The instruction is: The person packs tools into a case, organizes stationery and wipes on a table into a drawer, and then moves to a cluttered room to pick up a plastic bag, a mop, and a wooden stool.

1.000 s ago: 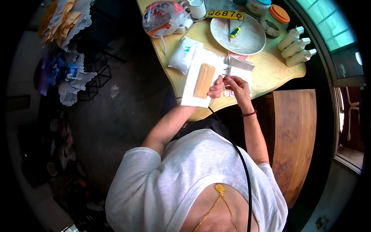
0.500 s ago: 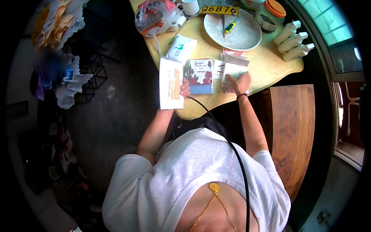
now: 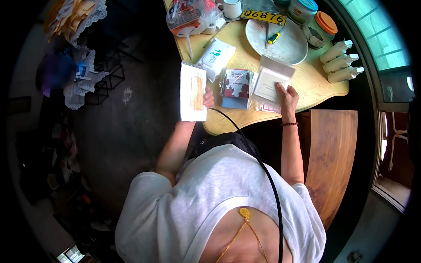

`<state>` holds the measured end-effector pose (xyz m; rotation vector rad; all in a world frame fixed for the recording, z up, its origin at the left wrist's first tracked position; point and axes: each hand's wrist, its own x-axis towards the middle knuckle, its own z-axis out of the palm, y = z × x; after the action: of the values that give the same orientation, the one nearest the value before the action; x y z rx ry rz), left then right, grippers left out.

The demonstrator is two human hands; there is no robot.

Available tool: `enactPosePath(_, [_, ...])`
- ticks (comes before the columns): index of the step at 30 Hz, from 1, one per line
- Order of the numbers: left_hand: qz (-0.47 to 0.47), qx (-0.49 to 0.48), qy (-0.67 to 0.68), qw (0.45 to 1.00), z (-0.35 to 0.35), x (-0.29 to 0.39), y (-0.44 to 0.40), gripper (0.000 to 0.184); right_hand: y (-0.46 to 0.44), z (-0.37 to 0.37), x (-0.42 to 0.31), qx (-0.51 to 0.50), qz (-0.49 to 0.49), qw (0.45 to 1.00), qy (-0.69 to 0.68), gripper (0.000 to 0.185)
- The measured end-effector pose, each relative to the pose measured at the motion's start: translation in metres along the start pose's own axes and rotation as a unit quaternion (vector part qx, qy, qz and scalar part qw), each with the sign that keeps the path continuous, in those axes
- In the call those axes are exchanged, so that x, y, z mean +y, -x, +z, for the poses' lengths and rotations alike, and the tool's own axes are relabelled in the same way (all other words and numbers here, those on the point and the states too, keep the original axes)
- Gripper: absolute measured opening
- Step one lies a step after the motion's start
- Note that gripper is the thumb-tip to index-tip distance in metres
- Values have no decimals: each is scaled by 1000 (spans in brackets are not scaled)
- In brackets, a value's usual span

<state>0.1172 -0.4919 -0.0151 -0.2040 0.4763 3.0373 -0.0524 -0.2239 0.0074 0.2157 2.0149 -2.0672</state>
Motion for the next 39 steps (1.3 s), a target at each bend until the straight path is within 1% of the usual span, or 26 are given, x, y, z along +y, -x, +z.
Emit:
enactPosePath(1, [1, 1, 0, 1000, -1, 0, 0, 53, 9, 10, -11, -45, 21, 999, -12, 27])
enactPosePath(2, [-3, 1, 4, 1000, -2, 0, -2, 54, 7, 29, 2, -81, 34, 996, -23, 26])
enactPosePath(3, [-6, 0, 8, 1000, -1, 0, -3, 54, 9, 42, 5, -94, 53, 994, -27, 25])
enactPosePath(5, [-3, -5, 7, 1000, 0, 0, -4, 54, 15, 69, 9, -119, 55, 989, -72, 24])
enactPosePath(7, [0, -10, 17, 1000, -1, 1, -4, 54, 7, 81, 33, -126, 74, 987, -65, 25])
enactPosePath(9, [0, -12, 18, 1000, 2, 4, -2, 53, 5, 86, 36, -118, 83, 988, -59, 26])
enactPosePath(12, [19, -3, -5, 1000, 1, 7, 4, 53, 7, 88, 25, -124, 86, 980, -133, 25])
enactPosePath(13, [21, -2, -4, 1000, -1, 7, 6, 53, 4, 87, 25, -127, 82, 978, -141, 23])
enactPosePath(15, [20, -7, 1, 1000, -7, 6, 8, 52, 3, 88, 22, -124, 48, 979, -155, 25])
enactPosePath(19, [14, 3, 10, 1000, -11, 4, 10, 52, 5, 89, 19, -129, 52, 974, -180, 26])
enactPosePath(20, [14, 1, 4, 1000, -8, 4, 10, 52, 4, 89, 23, -116, 29, 990, -75, 29])
enactPosePath(21, [13, -1, -2, 1000, -7, 4, 9, 52, 3, 88, 31, -101, 6, 994, 31, 33])
enactPosePath(22, [12, -1, -2, 1000, -7, 3, 8, 52, -19, 85, 74, -65, -146, 948, 276, 42])
enactPosePath(23, [13, -7, 1, 1000, -8, 1, 7, 52, -3, 84, 65, 33, -294, 834, 467, 53])
enactPosePath(25, [15, -14, 1, 1000, -9, -1, 4, 52, -10, 79, 77, -24, -168, 923, 346, 62])
enactPosePath(26, [5, -15, 5, 1000, -8, -1, 3, 53, -11, 79, 74, -25, -167, 923, 345, 62])
enactPosePath(28, [-11, -31, 10, 999, -13, -2, 2, 53, -11, 78, 70, -71, -127, 943, 300, 63])
enactPosePath(31, [-6, -9, -6, 1000, -15, -5, 2, 55, -8, 77, 72, -70, -145, 951, 263, 63])
enactPosePath(32, [9, -5, -21, 1000, -21, -5, 3, 50, -6, 78, 73, -52, -186, 939, 286, 56])
enactPosePath(33, [8, -5, -22, 1000, -27, -5, 1, 50, -2, 78, 73, -52, -186, 939, 285, 56])
enactPosePath(35, [62, -31, -124, 990, -37, -6, -5, 41, 7, 76, 73, 9, -263, 930, 258, 41])
enactPosePath(36, [82, 6, -142, 986, -15, -6, -7, 30, 10, 75, 75, 18, -268, 927, 262, 35])
enactPosePath(37, [83, 98, -215, 968, 10, -7, -9, 41, 13, 73, 77, 19, -267, 927, 262, 35])
enactPosePath(39, [75, 129, -225, 963, 19, -8, -17, 42, 17, 70, 79, -12, -216, 950, 225, 33])
